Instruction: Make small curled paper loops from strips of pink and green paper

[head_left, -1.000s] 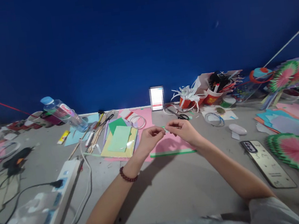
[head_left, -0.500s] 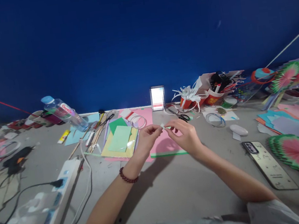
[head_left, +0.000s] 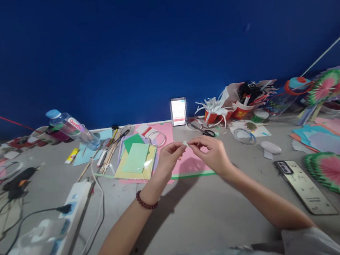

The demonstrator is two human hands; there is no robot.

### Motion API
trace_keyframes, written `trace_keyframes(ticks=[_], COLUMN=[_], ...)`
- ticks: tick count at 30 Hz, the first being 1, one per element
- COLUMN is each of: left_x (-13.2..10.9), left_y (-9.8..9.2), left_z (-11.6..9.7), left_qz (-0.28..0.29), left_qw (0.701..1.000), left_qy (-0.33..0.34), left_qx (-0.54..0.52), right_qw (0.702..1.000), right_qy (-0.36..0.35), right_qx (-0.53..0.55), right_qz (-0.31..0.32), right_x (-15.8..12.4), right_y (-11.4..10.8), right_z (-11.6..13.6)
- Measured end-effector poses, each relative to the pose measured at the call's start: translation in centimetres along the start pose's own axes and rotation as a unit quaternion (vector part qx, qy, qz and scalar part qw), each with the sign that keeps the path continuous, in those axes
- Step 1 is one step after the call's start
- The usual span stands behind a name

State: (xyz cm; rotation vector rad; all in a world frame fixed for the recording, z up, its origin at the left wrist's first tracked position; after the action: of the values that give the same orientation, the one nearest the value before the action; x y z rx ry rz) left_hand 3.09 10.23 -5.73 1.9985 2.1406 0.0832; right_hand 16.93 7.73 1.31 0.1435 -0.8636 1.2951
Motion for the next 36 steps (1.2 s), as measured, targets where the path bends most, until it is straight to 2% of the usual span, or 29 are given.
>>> trace_keyframes(ticks=[8,12,18,22,30,36], left_x=[-0.1,-0.1,0.0,-0.2,-1.1,-1.4], left_y=[0.1,0.0,-0.1,-0.2,0.2,0.4], left_z=[0.1,-0.4,-0.6,-1.2,-2.7,-2.8], left_qz=[0.002,-0.012,-0.017,-0.025,-0.034,-0.032], left_qw=[1.000,0.999,0.997,0.992,0.967,0.958], left_qy=[0.003,0.037,0.061,0.097,0.200,0.225], left_qx=[0.014,0.032,0.037,0.076,0.153,0.175], right_qw=[0.999,0.999,0.999,0.994,0.987,0.988], right_qy=[0.032,0.027,-0.049,-0.096,-0.138,-0.129], right_qx=[0.036,0.035,-0.014,-0.047,-0.082,-0.086], right_qz=[0.016,0.018,0.009,0.001,0.015,0.017], right_x=[-0.1,-0.1,-0.1,-0.3,-0.7,-0.8], right_y=[0.4,0.5,0.3,0.3,0.7,0.8], right_z=[-0.7,-0.8,0.0,0.6,1.1,0.9])
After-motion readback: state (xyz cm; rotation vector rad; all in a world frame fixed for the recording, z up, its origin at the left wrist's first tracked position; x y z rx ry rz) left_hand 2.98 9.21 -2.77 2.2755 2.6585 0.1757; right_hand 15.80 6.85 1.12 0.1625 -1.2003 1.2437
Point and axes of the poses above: each hand's wrist, its own x-axis towards the middle knuckle, its own y-axis out of the palm, z = x × y, the point moved 8 cm from there along x, towards the middle knuckle, and after that the axes turned 9 degrees about -z, right-handed, at the moved point
